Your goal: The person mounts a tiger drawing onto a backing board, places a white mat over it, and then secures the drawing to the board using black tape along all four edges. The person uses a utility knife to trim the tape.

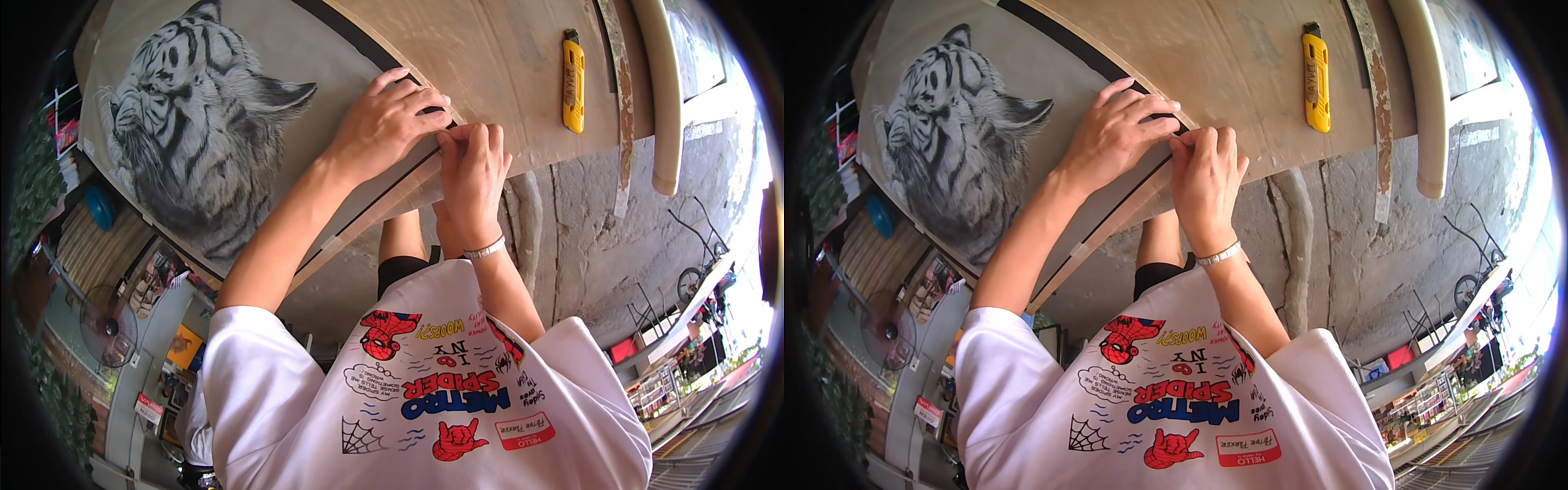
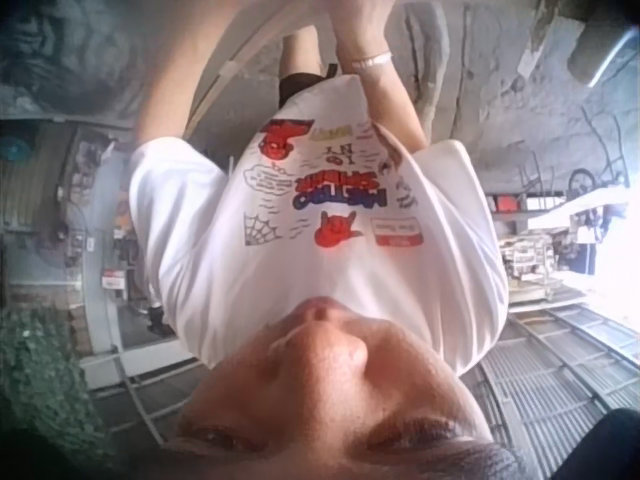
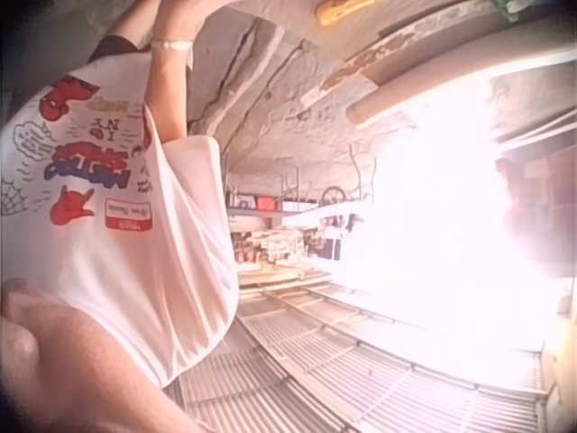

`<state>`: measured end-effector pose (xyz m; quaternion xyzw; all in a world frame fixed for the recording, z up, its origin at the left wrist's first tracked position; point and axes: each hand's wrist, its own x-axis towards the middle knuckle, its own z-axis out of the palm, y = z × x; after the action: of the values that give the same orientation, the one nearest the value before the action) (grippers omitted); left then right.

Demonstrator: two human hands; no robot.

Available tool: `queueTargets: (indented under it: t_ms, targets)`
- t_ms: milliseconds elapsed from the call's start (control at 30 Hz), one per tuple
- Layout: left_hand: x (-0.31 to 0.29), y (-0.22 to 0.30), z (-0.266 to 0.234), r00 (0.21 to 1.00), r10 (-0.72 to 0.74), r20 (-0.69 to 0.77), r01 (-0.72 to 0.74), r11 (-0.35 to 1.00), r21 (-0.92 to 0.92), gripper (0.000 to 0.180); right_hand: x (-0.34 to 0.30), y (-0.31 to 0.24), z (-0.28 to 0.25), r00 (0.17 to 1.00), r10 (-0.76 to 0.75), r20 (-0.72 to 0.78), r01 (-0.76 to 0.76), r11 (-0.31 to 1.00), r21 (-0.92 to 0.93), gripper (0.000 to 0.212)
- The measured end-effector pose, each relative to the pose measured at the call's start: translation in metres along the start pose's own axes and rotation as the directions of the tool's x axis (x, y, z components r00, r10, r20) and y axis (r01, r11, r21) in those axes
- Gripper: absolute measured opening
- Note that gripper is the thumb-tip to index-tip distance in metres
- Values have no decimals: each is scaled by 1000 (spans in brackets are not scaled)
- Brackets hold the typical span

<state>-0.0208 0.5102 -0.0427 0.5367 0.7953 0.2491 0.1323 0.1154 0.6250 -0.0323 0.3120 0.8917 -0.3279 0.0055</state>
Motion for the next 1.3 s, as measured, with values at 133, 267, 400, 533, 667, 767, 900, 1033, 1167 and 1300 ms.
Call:
queueTargets:
  t_ms: [133, 267, 400, 533, 667, 767, 900, 1033, 1167, 1300]
  targets:
    - [1, -1, 9, 996, -16, -91, 10, 998, -62, 28, -2, -3, 5, 999, 35, -29, -34, 999, 11, 20]
    - [2, -8, 14, 993, 5, -115, -12, 998, -56, 30, 2, 0, 6, 995, 51, -84, -53, 998, -28, 33]
    - [2, -10, 16, 994, 1, -109, -10, 997, -78, 34, 5, 14, -9, 999, 46, -16, -47, 995, -87, 45]
    - [3, -7, 20, 985, -53, -166, 51, 999, -15, 41, 15, 23, -18, 993, -118, -2, 117, 991, -63, 45]
    - [0, -4, 24, 962, -160, -222, 179, 981, 70, 46, 35, 20, -9, 972, -234, -33, 230, 969, -93, 44]
    - [4, -6, 28, 938, -170, -302, 196, 979, 60, 44, 45, 18, -6, 954, -296, -46, 290, 951, -111, 44]
    - [4, -7, 28, 902, -228, -366, 215, 974, -76, 38, 42, 17, -13, 973, -228, 22, 228, 961, -156, 45]
    - [3, -7, 25, 901, -227, -370, 211, 974, -83, 36, 48, 11, -11, 971, -238, 35, 240, 960, -146, 45]
    - [4, -9, 19, 863, -223, -454, 110, 958, -263, 32, 49, 9, -12, 970, -229, 82, 239, 959, -150, 45]
    - [-21, -12, 4, 627, -359, -691, -5, 885, -465, 30, 45, 13, -14, 984, -120, 131, 142, 973, -180, 45]
